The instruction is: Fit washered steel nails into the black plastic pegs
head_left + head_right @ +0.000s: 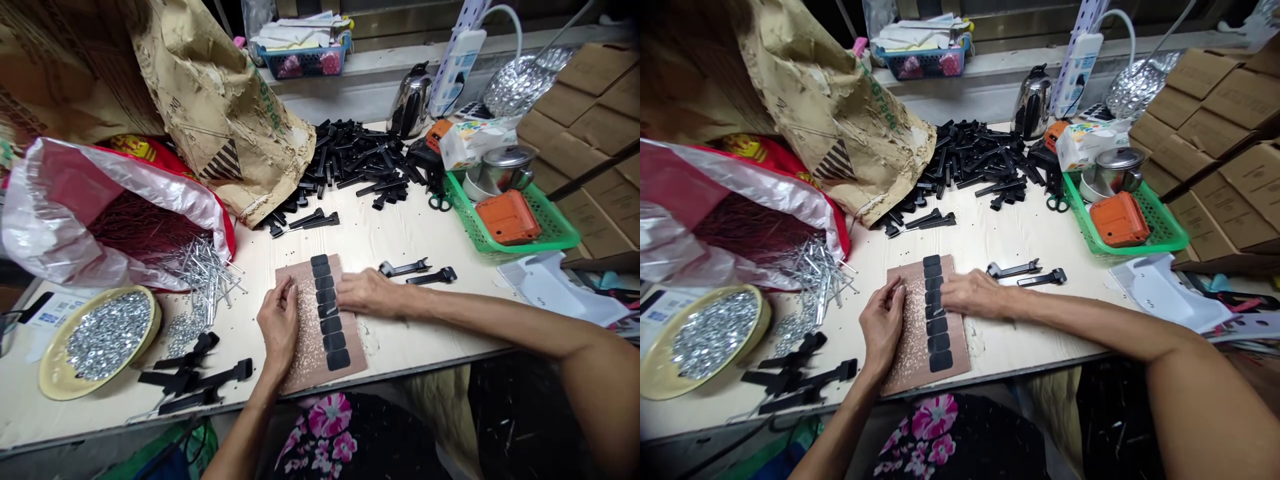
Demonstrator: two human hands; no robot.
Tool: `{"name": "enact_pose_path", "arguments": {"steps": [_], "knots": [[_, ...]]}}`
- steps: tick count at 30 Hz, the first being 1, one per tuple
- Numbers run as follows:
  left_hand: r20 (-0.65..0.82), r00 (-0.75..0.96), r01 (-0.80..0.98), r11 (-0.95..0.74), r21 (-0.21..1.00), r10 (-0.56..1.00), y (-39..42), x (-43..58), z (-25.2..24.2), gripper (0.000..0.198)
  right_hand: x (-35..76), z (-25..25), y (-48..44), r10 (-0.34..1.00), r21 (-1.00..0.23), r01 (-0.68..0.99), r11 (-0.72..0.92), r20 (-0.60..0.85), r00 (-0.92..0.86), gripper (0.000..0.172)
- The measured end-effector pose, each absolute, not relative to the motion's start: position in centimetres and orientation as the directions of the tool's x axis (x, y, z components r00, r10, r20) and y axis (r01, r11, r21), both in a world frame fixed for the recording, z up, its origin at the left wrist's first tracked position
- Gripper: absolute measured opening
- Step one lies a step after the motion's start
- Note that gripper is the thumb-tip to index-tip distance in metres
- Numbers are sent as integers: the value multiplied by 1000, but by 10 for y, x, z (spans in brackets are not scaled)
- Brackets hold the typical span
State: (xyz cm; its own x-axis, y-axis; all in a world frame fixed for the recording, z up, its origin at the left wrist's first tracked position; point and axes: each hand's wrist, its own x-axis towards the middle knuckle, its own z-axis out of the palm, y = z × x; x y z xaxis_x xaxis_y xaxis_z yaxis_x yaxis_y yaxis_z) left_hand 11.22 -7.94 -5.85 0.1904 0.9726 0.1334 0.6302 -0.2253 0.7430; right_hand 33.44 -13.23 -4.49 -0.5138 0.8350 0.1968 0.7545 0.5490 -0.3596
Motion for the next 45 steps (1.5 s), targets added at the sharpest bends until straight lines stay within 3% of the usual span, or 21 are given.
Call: {"name": "enact_pose_path", "arguments": {"steps": [4, 9, 13, 15, 19, 24, 28, 30, 37, 42, 45], "knots": [[148, 199, 634, -242, 735, 969, -80, 113, -59, 41, 326, -45, -149, 790, -305, 730, 612, 206, -577, 33], [155, 195, 616, -244, 749, 968, -81, 113, -60, 42, 329, -49, -148, 809, -332, 739, 586, 198, -553, 29], [155, 198, 611, -246, 752, 968, -82, 112, -60, 42, 330, -51, -136, 889, -423, 782, 457, 198, -413, 28], [158, 196, 609, -246, 754, 968, -81, 112, -59, 42, 324, -50, -138, 912, -408, 816, 410, 206, -356, 29], [151, 203, 619, -246, 746, 968, -81, 112, -59, 42, 311, -48, -153, 794, -339, 721, 605, 190, -577, 33], [164, 214, 606, -263, 750, 963, -81, 112, -59, 41, 323, -49, -146, 904, -391, 815, 427, 212, -372, 31], [167, 206, 617, -260, 743, 964, -81, 112, -59, 40, 322, -47, -148, 829, -316, 766, 559, 187, -528, 32], [163, 202, 620, -255, 742, 966, -81, 112, -60, 40, 318, -47, -152, 813, -335, 742, 580, 188, -551, 30], [157, 202, 613, -250, 750, 967, -81, 112, -59, 41, 335, -46, -155, 890, -563, 711, 422, 108, -442, 25], [133, 209, 613, -236, 754, 969, -80, 107, -60, 41, 384, -29, -154, 927, -535, 794, 289, -51, -372, 18], [138, 213, 597, -241, 765, 967, -77, 106, -62, 40, 394, -25, -123, 944, -489, 818, 302, 33, -328, 22]]}}
